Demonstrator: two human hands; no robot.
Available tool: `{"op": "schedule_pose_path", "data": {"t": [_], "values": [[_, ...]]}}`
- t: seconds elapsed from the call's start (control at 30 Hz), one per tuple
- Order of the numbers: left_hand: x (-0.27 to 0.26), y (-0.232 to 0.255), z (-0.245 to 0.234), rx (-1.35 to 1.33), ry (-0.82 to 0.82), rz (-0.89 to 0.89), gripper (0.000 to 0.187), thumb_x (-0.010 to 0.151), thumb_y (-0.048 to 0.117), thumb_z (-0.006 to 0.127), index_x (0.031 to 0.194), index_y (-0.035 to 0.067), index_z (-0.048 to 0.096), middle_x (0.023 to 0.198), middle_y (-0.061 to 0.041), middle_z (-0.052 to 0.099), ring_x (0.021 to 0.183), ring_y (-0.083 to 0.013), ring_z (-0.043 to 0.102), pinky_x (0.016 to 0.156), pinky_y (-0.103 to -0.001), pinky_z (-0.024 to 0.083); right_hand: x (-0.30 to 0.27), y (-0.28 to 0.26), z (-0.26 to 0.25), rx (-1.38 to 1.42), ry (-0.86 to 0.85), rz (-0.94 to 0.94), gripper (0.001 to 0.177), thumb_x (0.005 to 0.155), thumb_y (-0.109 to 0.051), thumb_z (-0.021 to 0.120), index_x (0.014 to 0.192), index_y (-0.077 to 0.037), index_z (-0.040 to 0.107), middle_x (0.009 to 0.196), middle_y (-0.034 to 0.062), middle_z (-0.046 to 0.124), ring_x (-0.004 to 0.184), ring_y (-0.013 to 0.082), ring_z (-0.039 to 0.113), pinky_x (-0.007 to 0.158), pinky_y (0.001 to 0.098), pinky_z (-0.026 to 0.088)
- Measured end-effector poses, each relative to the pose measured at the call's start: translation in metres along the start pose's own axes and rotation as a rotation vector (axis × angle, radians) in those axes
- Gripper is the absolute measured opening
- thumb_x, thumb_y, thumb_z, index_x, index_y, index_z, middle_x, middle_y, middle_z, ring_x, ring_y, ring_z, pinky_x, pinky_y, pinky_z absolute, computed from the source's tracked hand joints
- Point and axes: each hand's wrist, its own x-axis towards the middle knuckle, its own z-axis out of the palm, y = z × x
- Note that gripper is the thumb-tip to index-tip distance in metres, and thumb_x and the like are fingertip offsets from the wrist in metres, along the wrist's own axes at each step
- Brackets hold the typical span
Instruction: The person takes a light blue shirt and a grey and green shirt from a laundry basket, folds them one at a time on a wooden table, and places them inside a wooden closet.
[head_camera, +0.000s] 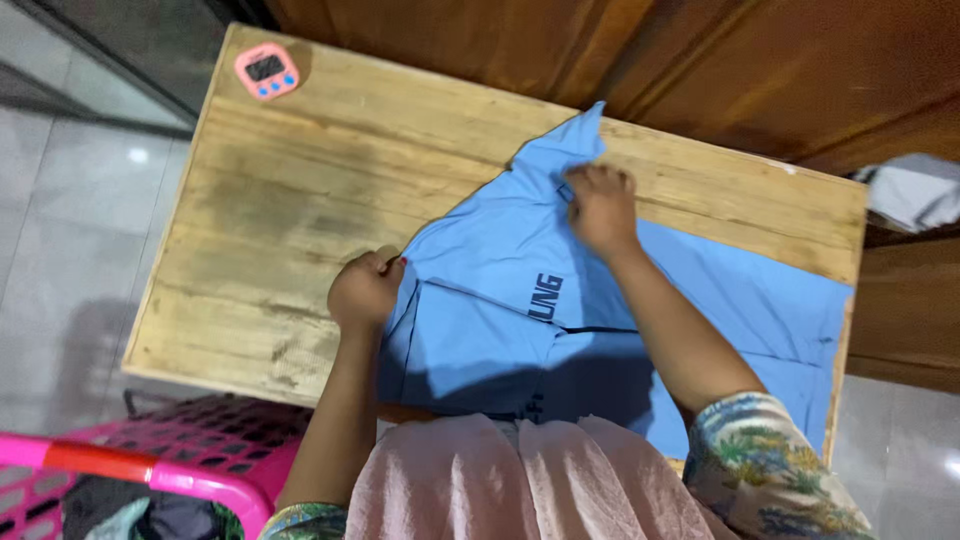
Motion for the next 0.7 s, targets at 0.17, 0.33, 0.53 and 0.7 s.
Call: {"op": "schedule_pose_path", "data": {"t": [0.17, 0.33, 0.53, 0.7], "values": [[0.001, 0.002, -0.003, -0.018, -0.069, -0.088, 0.032, 0.084, 0.042, 0.076, 0.077, 0.011, 0.072, 0.077, -0.013, 0.071, 0.071, -0.0345, 0.068, 0.061, -0.048, 0.053, 0.038, 0.025, 0.018, -0.238, 0.189, -0.15, 0.035, 0.074, -0.01, 0.075, 0.108, -0.019, 0.079, 0.11, 0.0027, 0.069, 0.11, 0.0269, 0.059, 0.103, 0.0553, 0.039], [0.002, 0.005, -0.009, -0.05, -0.099, -0.133, 0.028, 0.081, 0.041, 0.077, 0.082, 0.013, 0.074, 0.076, -0.01, 0.071, 0.069, -0.0329, 0.068, 0.057, -0.046, 0.052, 0.049, 0.048, 0.018, -0.071, 0.118, -0.151, 0.016, 0.083, -0.006, 0.075, 0.095, -0.016, 0.08, 0.107, 0.001, 0.069, 0.108, 0.0273, 0.058, 0.1, 0.0484, 0.039], [0.001, 0.004, -0.008, -0.067, -0.103, -0.118, 0.033, 0.084, 0.044, 0.078, 0.078, 0.011, 0.072, 0.074, -0.011, 0.07, 0.066, -0.0334, 0.067, 0.059, -0.046, 0.051, 0.05, 0.049, 0.008, -0.099, 0.119, -0.143, 0.021, 0.078, -0.009, 0.074, 0.098, -0.015, 0.078, 0.113, 0.0028, 0.069, 0.11, 0.0286, 0.058, 0.099, 0.045, 0.04], [0.002, -0.001, -0.007, -0.028, -0.113, -0.088, 0.038, 0.084, 0.045, 0.079, 0.072, 0.009, 0.068, 0.071, -0.013, 0.067, 0.065, -0.0347, 0.065, 0.058, -0.047, 0.051, 0.047, 0.049, 0.023, -0.347, 0.191, -0.161, 0.042, 0.07, -0.01, 0.07, 0.11, -0.018, 0.079, 0.12, 0.0072, 0.068, 0.106, 0.0283, 0.059, 0.094, 0.046, 0.041]]}}
